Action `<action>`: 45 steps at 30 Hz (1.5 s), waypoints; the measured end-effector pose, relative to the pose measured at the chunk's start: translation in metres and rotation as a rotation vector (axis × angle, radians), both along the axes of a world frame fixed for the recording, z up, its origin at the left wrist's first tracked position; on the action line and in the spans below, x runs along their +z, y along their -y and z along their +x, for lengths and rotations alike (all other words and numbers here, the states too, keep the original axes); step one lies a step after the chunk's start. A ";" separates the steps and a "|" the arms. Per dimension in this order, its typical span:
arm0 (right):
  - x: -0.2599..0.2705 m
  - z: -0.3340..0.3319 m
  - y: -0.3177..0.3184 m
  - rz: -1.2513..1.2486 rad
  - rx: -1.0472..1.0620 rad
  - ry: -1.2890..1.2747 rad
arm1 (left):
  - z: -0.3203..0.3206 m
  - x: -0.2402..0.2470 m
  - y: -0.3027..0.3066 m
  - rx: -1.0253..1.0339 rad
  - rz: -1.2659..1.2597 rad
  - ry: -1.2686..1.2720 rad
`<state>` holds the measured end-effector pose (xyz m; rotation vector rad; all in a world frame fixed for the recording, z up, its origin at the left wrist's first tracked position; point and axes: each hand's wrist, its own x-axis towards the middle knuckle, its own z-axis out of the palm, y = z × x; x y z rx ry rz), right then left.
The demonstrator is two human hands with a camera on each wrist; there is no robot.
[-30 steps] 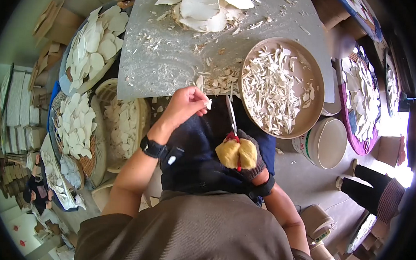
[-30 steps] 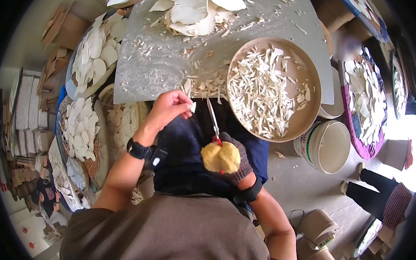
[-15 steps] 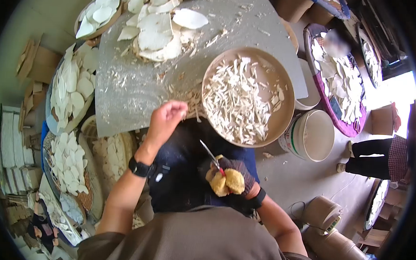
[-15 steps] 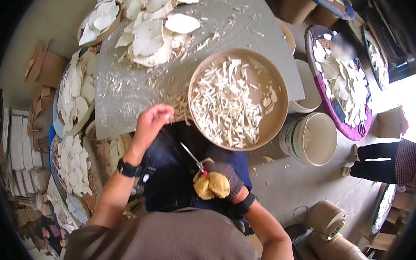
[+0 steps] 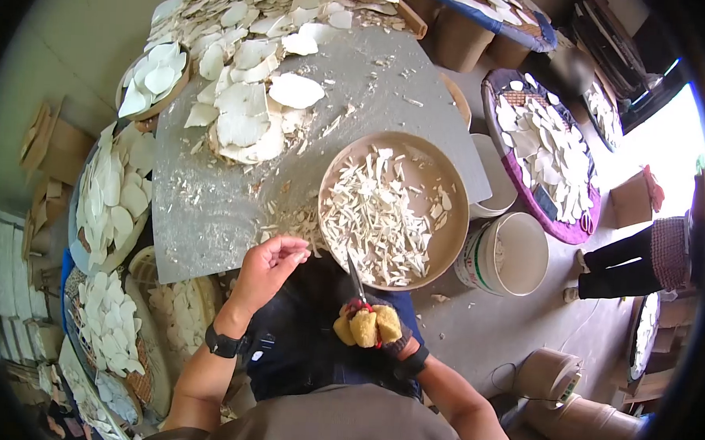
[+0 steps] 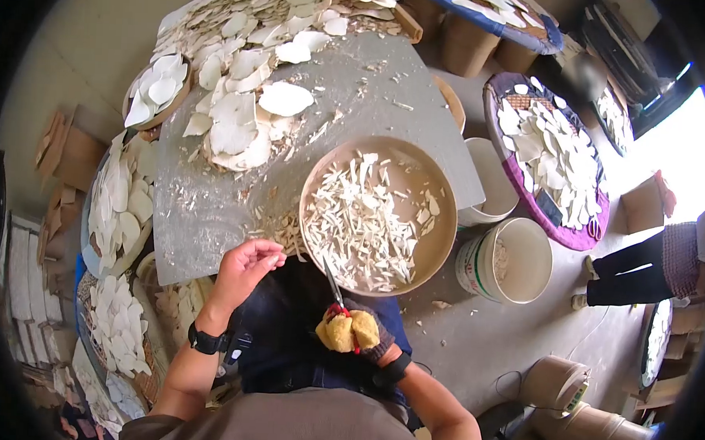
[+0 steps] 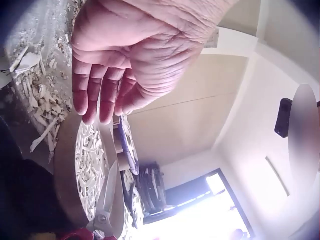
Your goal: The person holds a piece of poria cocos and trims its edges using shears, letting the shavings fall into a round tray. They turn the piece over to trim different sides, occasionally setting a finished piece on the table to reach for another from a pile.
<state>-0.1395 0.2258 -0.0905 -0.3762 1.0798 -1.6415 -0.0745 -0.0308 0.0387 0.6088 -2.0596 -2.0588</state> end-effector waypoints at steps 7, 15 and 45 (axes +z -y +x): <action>0.001 -0.002 -0.005 0.019 0.059 0.069 | -0.023 0.004 0.039 -0.045 -0.043 0.034; 0.024 -0.004 0.001 0.023 0.060 0.157 | -0.174 -0.023 0.123 -0.235 -0.457 0.024; -0.018 0.007 0.000 -0.137 -0.061 -0.199 | -0.035 -0.102 0.085 -0.330 -1.079 0.080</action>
